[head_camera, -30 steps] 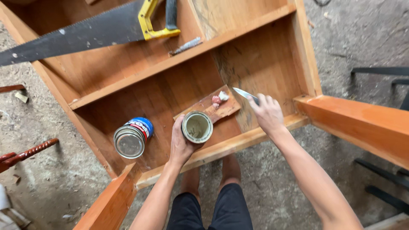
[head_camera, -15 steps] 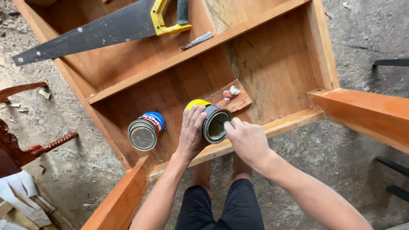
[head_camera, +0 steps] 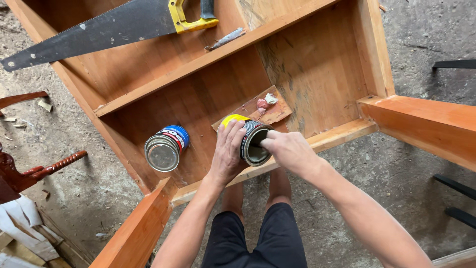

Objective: The person applies wood filler to a small wooden piece using a small knife and a brush, then mixes and prepares further filler in a can.

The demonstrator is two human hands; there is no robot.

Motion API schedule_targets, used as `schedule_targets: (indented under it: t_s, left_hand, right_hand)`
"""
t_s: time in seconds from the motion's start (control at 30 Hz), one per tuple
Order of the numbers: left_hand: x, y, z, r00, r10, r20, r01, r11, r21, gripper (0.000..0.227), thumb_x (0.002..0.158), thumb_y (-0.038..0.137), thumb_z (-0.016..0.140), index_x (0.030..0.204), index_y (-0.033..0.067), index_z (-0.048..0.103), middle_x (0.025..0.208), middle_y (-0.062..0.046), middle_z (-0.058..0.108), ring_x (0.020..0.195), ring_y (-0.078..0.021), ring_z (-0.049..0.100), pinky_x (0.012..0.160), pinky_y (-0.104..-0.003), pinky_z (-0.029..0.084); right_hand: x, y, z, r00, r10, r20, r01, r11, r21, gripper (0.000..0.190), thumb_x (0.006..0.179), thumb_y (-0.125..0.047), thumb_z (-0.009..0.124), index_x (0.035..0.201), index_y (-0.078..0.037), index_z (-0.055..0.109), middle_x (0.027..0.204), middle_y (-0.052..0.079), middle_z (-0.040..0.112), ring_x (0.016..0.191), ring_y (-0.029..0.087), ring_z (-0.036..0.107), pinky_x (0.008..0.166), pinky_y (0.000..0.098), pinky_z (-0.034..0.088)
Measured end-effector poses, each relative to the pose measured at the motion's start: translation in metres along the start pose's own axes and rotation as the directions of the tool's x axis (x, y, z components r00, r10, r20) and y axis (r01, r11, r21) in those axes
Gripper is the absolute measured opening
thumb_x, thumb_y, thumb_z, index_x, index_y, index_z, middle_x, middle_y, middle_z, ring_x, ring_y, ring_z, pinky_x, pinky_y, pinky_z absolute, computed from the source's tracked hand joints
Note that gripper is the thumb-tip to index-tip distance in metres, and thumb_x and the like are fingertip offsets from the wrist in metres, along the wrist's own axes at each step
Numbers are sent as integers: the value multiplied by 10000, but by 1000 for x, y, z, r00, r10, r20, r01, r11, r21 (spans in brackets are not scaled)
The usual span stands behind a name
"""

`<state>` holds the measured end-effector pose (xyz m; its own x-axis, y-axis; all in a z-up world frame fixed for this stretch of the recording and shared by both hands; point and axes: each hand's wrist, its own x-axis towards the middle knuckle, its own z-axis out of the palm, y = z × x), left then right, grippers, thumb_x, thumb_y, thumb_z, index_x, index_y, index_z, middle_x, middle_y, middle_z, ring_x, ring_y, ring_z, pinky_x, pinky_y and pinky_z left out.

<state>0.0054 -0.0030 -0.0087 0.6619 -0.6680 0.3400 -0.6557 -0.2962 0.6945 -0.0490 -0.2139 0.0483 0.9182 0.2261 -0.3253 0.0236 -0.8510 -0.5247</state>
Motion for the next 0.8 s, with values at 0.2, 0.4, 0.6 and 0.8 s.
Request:
schedule_targets:
  t_s: [0.2,0.4,0.6,0.8]
  left_hand:
    - [18,-11,-2,989,-60,-133,44,992,-116,1052,689,180,991,1487,72,314,1482,-199,472,1367,-438,501,1181,-575,428]
    - [36,-15,5,976,-99,-195,68,985,-160,1117,624,181,1009,1494,75,316,1456,-192,465,1351,-454,499,1162,-551,445]
    - [42,-20,18,966,-131,-223,94,981,-168,1114,620,160,1007,1498,80,325,1449,-182,479,1352,-424,511,1163,-541,442]
    - [37,-23,18,959,-178,-222,126,965,-229,1117,631,172,1011,1507,104,321,1428,-180,494,1333,-412,516,1148,-496,466]
  right_hand:
    - [-38,19,-43,956,250,-152,-135,839,527,167,865,-113,759,1021,-60,785,794,74,709,682,197,649,602,332,500]
    - [-70,37,-54,842,539,1,-310,483,819,173,888,-34,756,1054,-5,796,751,31,665,594,71,536,510,235,410]
    - [-94,45,-65,833,546,-88,-144,368,918,167,889,19,723,1050,50,755,862,70,709,623,80,584,521,210,452]
    - [-107,50,-72,827,539,-157,-61,365,929,171,903,29,717,1071,41,747,854,77,697,641,92,607,548,215,467]
